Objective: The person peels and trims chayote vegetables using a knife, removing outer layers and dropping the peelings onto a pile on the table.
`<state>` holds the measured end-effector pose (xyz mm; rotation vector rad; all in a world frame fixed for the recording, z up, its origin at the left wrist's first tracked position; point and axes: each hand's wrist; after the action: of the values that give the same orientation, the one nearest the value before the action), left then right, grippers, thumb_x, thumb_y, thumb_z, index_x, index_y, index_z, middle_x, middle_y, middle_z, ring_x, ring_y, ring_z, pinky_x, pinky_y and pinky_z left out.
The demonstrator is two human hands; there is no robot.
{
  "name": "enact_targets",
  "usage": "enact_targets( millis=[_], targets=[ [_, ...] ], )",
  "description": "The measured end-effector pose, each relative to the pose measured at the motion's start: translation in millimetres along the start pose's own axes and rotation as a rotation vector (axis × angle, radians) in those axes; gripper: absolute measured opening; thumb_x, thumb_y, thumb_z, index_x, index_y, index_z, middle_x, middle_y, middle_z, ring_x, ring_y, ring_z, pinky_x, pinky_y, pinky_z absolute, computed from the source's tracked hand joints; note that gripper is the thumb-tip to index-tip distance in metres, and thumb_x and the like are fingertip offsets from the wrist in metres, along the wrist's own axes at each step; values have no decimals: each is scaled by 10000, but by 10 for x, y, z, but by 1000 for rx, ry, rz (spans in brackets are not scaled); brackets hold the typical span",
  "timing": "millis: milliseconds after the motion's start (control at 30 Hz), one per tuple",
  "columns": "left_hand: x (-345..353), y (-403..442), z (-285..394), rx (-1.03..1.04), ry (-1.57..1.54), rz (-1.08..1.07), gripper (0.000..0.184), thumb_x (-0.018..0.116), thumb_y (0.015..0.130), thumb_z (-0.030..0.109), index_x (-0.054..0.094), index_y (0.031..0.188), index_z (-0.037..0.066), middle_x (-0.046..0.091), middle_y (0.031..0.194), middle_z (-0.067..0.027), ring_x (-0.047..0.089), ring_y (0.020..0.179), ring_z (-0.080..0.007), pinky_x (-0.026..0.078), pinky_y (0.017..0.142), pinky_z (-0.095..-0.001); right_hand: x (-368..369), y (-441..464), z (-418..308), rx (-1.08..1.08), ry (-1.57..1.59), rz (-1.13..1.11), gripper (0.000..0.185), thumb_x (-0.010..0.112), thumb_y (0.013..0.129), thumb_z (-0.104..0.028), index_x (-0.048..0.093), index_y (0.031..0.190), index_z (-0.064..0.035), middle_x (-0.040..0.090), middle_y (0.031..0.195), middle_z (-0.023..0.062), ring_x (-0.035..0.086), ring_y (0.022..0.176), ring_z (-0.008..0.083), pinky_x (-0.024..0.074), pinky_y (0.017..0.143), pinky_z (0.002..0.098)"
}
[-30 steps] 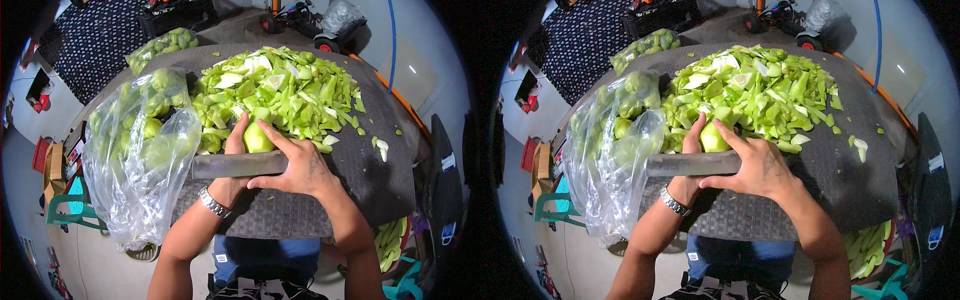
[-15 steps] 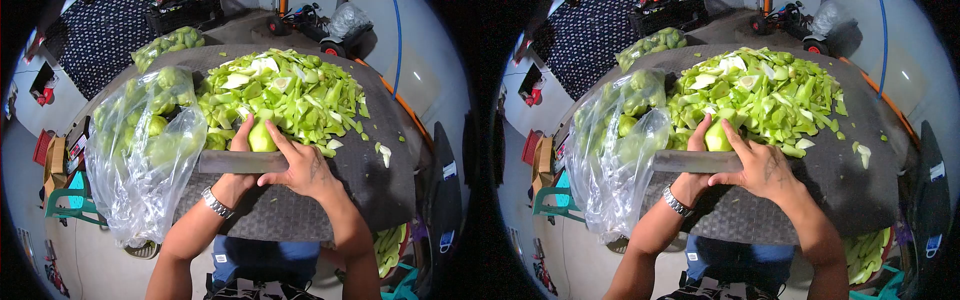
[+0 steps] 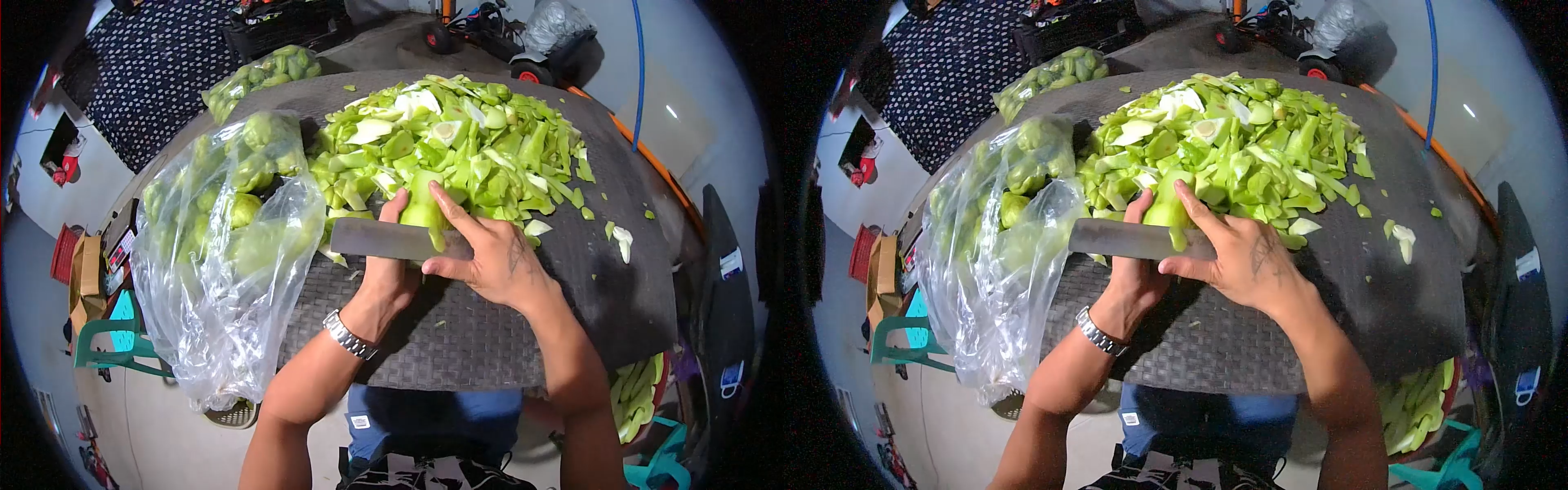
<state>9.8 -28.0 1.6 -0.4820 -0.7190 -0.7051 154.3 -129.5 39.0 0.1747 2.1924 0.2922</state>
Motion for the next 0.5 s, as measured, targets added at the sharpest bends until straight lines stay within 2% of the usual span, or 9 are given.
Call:
enact_targets(
  millis=[67,167,267,367,467,500],
  targets=[
    [-8,21,-13,37,-29,-24,605,428,1067,528,530,1436,60,657,1328,-151,684,1152,-288,542,1042,-445,8,-17,-9,-34,-49,42,1047,688,858,-705,376,1584,-18,587,1380,333,544,1349,463,421,1136,477],
    [24,-20,23,52,-32,-32,582,422,1074,505,525,1437,61,659,1317,-148,677,1160,-286,540,1042,-445,111,3,15,-230,-186,219,1091,686,859,-709,325,1597,8,556,1416,343,510,1389,460,392,1164,480],
    [37,-4,-6,150,45,-24,562,418,1079,485,519,1442,69,659,1309,-144,677,1158,-281,547,1030,-441,61,6,40,-87,-53,132,1106,676,862,-718,315,1594,29,547,1423,351,493,1408,454,378,1175,478],
    [59,-10,-11,198,83,-11,545,422,1080,468,516,1440,69,660,1298,-135,680,1148,-269,559,1006,-433,47,13,82,-158,-85,197,1088,680,873,-702,314,1596,25,573,1392,347,514,1390,454,398,1160,474],
    [-26,-10,-107,225,76,-5,563,477,1071,415,471,1481,29,640,1295,-126,670,1129,-233,561,975,-381,10,10,117,-54,39,183,1050,683,888,-676,325,1594,14,612,1329,343,564,1339,447,448,1108,470],
    [65,-102,-87,234,86,-12,538,493,1062,405,504,1443,25,654,1270,-121,683,1085,-218,575,923,-367,-7,10,134,-36,67,190,1032,686,895,-661,329,1594,11,628,1302,339,586,1314,442,467,1083,466]
  ],
)
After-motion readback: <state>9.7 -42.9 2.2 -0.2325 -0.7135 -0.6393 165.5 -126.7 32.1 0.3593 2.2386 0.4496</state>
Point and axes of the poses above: each hand's wrist, its own y-axis towards the middle knuckle, its own x-axis out of the palm, z = x × y
